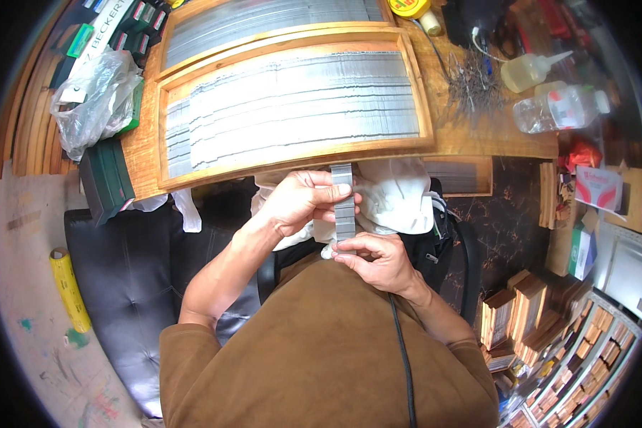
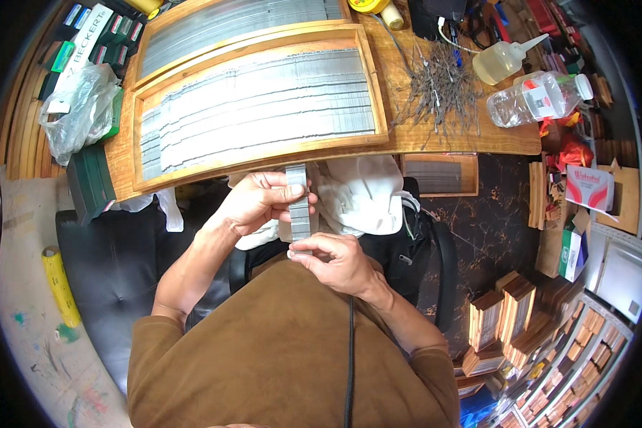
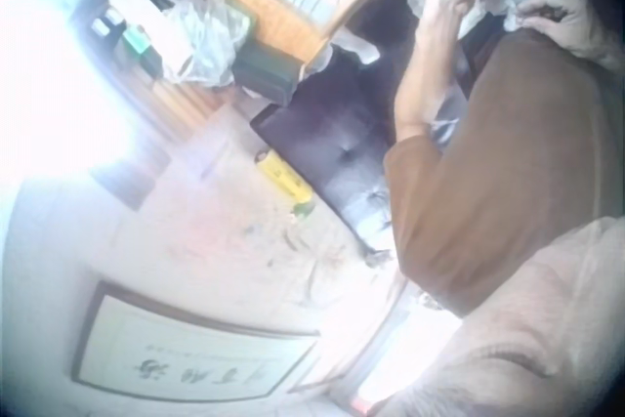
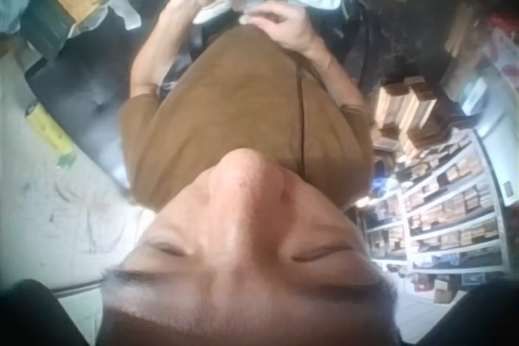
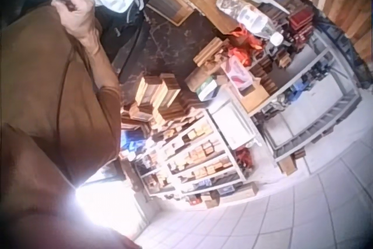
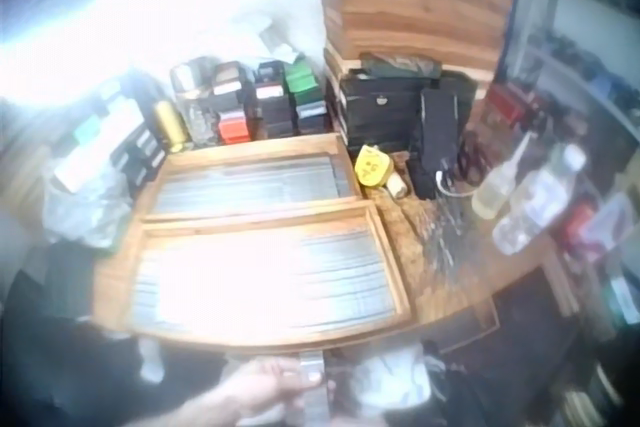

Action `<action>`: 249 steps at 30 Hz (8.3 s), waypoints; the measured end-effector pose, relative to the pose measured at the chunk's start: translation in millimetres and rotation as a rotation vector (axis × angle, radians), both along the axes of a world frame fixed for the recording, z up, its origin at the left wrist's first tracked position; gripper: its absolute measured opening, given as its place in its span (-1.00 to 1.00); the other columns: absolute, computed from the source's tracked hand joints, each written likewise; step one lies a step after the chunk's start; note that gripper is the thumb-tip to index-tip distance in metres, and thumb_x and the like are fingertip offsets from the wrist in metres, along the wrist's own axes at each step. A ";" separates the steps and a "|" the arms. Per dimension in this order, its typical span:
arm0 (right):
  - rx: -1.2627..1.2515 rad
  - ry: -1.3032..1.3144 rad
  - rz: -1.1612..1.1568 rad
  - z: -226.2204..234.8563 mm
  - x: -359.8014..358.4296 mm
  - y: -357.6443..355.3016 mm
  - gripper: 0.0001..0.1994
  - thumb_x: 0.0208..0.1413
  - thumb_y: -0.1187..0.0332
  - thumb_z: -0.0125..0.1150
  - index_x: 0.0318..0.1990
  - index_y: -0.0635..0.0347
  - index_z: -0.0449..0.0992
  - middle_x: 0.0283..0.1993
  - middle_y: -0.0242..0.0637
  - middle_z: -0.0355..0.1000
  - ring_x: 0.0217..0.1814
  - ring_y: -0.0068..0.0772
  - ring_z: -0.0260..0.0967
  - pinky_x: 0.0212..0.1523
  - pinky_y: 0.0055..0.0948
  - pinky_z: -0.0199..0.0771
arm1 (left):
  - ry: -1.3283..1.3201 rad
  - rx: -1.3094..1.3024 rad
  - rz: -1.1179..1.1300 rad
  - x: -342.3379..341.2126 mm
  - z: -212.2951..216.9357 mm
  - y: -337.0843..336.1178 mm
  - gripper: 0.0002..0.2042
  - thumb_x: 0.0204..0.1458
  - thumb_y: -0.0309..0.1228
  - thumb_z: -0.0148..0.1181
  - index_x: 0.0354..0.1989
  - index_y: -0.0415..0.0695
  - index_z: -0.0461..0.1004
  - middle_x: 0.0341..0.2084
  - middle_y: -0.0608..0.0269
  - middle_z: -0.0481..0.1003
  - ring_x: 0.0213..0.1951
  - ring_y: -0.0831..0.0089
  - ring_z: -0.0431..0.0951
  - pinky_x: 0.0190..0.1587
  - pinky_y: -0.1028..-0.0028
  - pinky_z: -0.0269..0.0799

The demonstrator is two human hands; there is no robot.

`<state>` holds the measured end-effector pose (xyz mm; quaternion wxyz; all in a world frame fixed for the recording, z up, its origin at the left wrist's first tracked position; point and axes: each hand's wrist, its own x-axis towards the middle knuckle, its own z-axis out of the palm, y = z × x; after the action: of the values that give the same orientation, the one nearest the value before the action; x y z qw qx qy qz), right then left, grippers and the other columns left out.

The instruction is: The person assembles small metal strips into a layered stack using a white cloth to handle them. They repeatedly pick up individual strips, align them, and place them together, occasionally wiping the stack with the cloth.

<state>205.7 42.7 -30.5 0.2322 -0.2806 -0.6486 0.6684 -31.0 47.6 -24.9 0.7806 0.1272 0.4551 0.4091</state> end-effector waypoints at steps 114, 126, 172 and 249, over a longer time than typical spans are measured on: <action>0.328 0.040 0.013 54.6 -80.4 71.2 -0.90 0.05 0.65 0.43 -0.28 0.34 0.64 -0.32 -0.19 0.54 -0.31 -0.31 0.53 -0.28 -0.39 0.53 | 0.746 0.477 0.141 -2.8 32.3 -55.7 -0.79 0.19 -0.55 0.38 -0.01 -0.23 0.71 -0.30 0.05 0.75 -0.31 0.49 0.73 -0.26 0.52 0.60; 0.279 -0.225 -0.488 142.2 18.8 228.2 -0.86 0.24 0.41 0.43 -0.18 0.33 0.70 -0.30 -0.40 0.60 -0.31 -0.65 0.44 -0.25 -0.60 0.44 | 0.744 0.582 0.299 -4.6 26.5 -45.4 -0.82 0.20 -0.67 0.32 -0.05 -0.36 0.68 -0.20 -0.01 0.74 -0.11 0.34 0.77 0.01 0.44 0.69; -0.493 -0.124 -0.033 38.2 -66.6 75.3 -0.84 0.28 0.47 0.40 -0.11 0.41 0.63 -0.36 -0.39 0.53 -0.43 -0.73 0.42 -0.42 -0.64 0.45 | 0.132 0.059 -0.068 -15.1 33.6 -18.7 -0.83 0.30 -0.47 0.30 -0.06 -0.30 0.67 -0.24 0.12 0.73 -0.23 0.47 0.74 -0.21 0.55 0.64; 0.388 0.018 -0.100 59.6 -62.2 66.3 -0.93 0.16 0.60 0.38 -0.25 0.32 0.58 -0.30 -0.21 0.56 -0.26 -0.30 0.55 -0.22 -0.39 0.54 | 0.776 0.544 0.193 9.0 39.9 -51.2 -0.84 0.18 -0.59 0.38 -0.08 -0.28 0.71 -0.27 0.06 0.75 -0.26 0.40 0.77 -0.18 0.48 0.65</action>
<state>143.6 109.0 29.1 0.3206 -0.2568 -0.7482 0.5210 -22.0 -3.6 15.0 0.4500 0.4272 0.5988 0.5064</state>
